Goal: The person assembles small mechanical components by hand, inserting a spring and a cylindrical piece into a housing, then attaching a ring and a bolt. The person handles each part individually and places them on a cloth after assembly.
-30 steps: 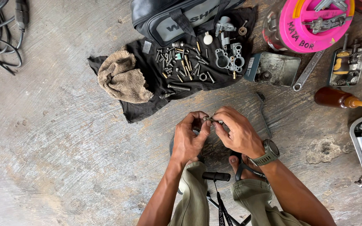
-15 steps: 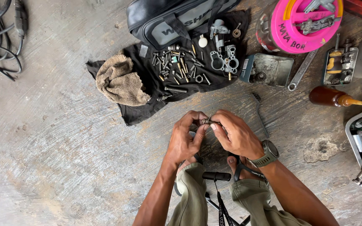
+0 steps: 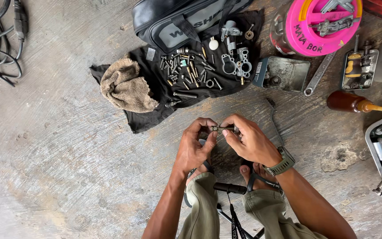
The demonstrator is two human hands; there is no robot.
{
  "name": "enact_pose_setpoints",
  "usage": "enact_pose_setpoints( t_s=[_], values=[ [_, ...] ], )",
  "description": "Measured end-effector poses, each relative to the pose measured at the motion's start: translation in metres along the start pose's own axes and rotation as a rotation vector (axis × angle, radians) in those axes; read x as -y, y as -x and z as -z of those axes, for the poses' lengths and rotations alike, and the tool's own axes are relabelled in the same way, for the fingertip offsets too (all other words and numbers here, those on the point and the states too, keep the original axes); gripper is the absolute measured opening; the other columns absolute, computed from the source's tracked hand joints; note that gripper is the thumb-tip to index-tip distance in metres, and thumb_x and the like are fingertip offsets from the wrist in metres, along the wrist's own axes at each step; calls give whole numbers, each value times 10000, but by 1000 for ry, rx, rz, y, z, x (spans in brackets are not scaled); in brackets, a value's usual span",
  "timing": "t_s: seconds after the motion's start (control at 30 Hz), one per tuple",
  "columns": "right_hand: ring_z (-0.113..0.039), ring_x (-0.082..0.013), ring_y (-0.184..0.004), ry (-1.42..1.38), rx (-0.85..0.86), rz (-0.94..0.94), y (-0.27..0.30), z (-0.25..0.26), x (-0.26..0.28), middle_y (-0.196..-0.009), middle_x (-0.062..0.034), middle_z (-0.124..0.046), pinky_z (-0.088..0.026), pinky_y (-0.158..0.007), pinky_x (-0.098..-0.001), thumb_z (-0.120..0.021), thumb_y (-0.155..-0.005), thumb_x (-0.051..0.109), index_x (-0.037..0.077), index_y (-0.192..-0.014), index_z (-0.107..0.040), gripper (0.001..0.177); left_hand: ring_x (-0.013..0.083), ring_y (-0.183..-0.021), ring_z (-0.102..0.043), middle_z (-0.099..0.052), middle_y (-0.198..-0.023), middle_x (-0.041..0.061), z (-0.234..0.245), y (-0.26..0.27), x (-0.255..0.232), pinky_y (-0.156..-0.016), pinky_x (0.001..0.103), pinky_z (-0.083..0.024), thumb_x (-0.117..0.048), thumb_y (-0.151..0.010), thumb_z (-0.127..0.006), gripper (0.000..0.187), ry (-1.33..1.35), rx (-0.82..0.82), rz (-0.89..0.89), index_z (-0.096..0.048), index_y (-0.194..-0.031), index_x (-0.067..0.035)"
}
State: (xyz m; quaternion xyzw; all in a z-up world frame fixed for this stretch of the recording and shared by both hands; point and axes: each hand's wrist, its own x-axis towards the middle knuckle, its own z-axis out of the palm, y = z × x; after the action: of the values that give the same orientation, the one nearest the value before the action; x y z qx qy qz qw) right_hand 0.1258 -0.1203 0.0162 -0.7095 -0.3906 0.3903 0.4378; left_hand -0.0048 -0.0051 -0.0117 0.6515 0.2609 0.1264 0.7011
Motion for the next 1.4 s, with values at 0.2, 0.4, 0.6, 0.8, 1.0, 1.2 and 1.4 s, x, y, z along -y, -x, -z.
enact_pose_setpoints(
  t_s=[0.2,0.4,0.6,0.8,1.0,1.2,1.4],
  values=[
    [-553,-197,-624,84,7,14,-4,-8,-21,-767,-87,-544,-485,-534,-292,-520,-845,48,46,-940,-549,99,226,-704,-646,-624,-758,126,-2,10,14,-652,347,-529,-80,-837,-636,178,-21,-86,123,-615,-999,-9],
    [-570,-208,-630,176,-42,18,-21,-17,-29,-834,-83,-545,-513,-534,-307,-545,-838,44,39,-941,-576,108,274,-696,-675,-655,-767,154,7,0,20,-636,347,-543,-74,-811,-671,166,-192,-160,136,-631,-957,-5],
    [-545,-197,-602,124,-41,41,-20,-20,-25,-787,-87,-535,-490,-516,-305,-561,-812,2,44,-967,-589,163,249,-699,-651,-622,-775,125,8,3,31,-653,327,-536,-79,-784,-693,180,-200,-155,123,-651,-956,-40],
    [-550,-207,-596,99,-30,36,-14,-18,-30,-780,-93,-527,-470,-490,-310,-557,-817,26,49,-943,-568,129,252,-711,-645,-606,-770,121,6,6,33,-672,337,-532,-95,-779,-690,193,-155,-130,131,-648,-962,-50],
    [-521,-179,-592,71,-14,31,-7,-12,-27,-756,-75,-520,-457,-515,-293,-522,-863,79,57,-957,-586,116,244,-721,-648,-609,-768,116,4,3,18,-685,346,-531,-88,-784,-681,190,-109,-84,118,-643,-966,-48],
    [-504,-173,-568,65,-34,36,-2,-3,-28,-727,-75,-510,-436,-505,-295,-483,-900,85,43,-933,-586,116,228,-717,-645,-613,-758,116,-4,0,11,-681,347,-528,-92,-795,-669,183,-92,-59,136,-643,-971,-48],
    [-577,-182,-646,68,-99,16,3,5,-31,-954,-94,-485,-534,-607,-335,-573,-828,49,47,-995,-601,170,272,-772,-662,-642,-831,164,-9,-9,9,-708,387,-529,-70,-825,-654,199,-86,-16,150,-635,-1018,-27]
  ],
)
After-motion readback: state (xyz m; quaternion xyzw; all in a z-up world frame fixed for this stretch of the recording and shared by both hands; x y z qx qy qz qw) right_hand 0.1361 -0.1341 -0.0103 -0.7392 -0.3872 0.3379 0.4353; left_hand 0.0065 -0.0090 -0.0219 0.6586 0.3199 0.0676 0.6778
